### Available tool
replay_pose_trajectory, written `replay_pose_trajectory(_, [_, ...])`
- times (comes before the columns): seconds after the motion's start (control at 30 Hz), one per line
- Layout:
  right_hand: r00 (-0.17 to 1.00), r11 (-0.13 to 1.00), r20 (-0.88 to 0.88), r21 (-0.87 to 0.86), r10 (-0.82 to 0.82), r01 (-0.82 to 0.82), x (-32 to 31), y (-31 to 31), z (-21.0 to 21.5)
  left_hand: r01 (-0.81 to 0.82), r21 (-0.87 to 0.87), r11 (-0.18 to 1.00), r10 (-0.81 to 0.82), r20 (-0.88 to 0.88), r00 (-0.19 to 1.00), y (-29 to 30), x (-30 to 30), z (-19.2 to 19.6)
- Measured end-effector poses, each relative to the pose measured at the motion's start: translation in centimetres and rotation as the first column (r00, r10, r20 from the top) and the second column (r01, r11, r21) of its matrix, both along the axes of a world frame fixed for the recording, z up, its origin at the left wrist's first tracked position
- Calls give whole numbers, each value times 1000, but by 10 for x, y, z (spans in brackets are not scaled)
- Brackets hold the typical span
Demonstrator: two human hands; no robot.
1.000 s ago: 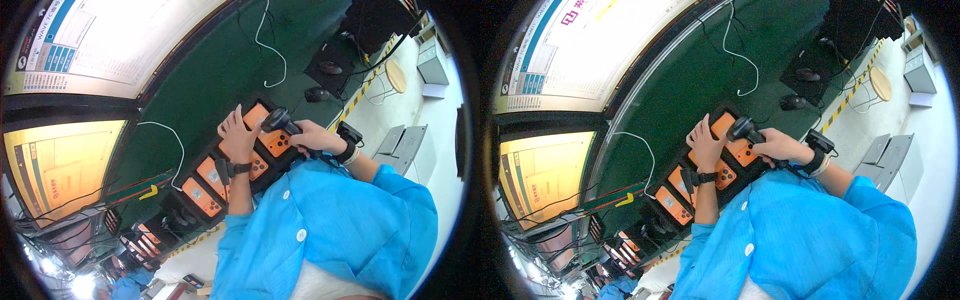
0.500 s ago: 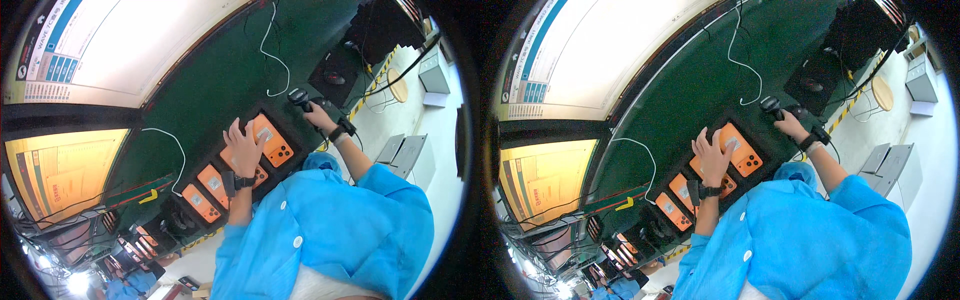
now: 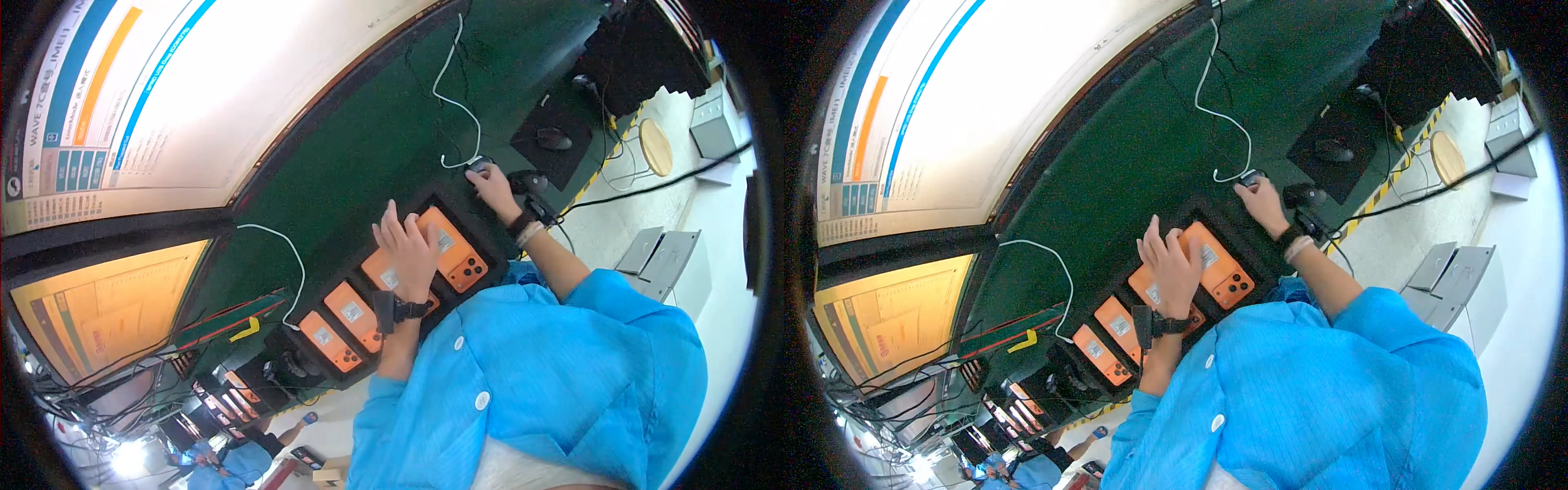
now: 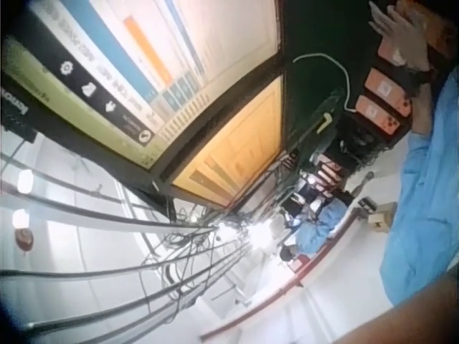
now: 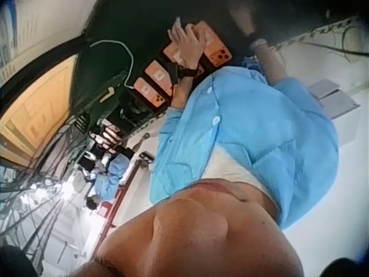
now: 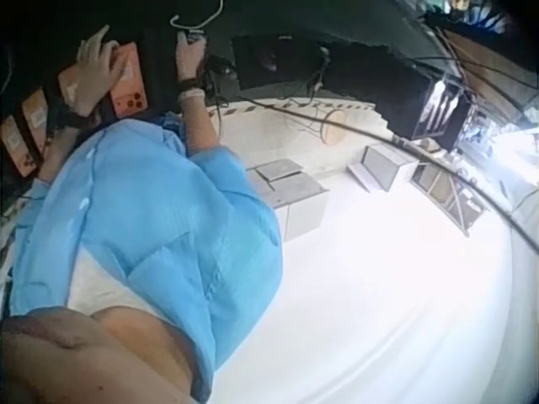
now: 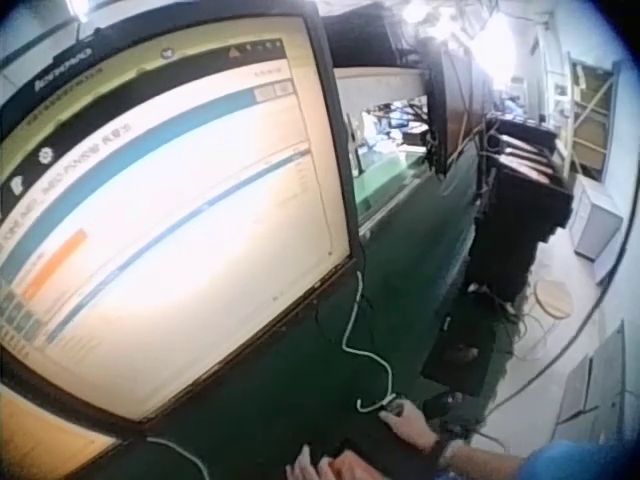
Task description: The person is scanning barcodes on handheld electronic devices, connecting USB cables for testing, and organizing them in trays on a factory assembly line.
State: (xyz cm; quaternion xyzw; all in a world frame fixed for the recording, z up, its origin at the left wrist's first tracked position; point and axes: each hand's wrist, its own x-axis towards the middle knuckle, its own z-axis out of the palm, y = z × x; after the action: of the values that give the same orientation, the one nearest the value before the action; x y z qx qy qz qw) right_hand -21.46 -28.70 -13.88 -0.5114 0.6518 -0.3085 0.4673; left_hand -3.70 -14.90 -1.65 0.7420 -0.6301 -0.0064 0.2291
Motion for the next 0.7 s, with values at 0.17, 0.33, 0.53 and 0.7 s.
replay_pose_trajectory(0.17, [868,909,458,416,-194,-16,27,-30,31,-5,18,1000,5,9,1000,-1,0,3])
replay_pose_trajectory(0.33, [752,949,638,311,-167,-53,28,-24,61,-8,-31,999,6,-91,996,-3,2,12])
replay_pose_trajectory(0.53, [465,967,885,92,30,-238,18,12,197,10,17,1000,9,-833,553,10,-13,52])
replay_pose_trajectory(0.7, [376,937,904,-67,203,-342,19,36,239,72,-35,997,-75,-722,688,10,-24,73])
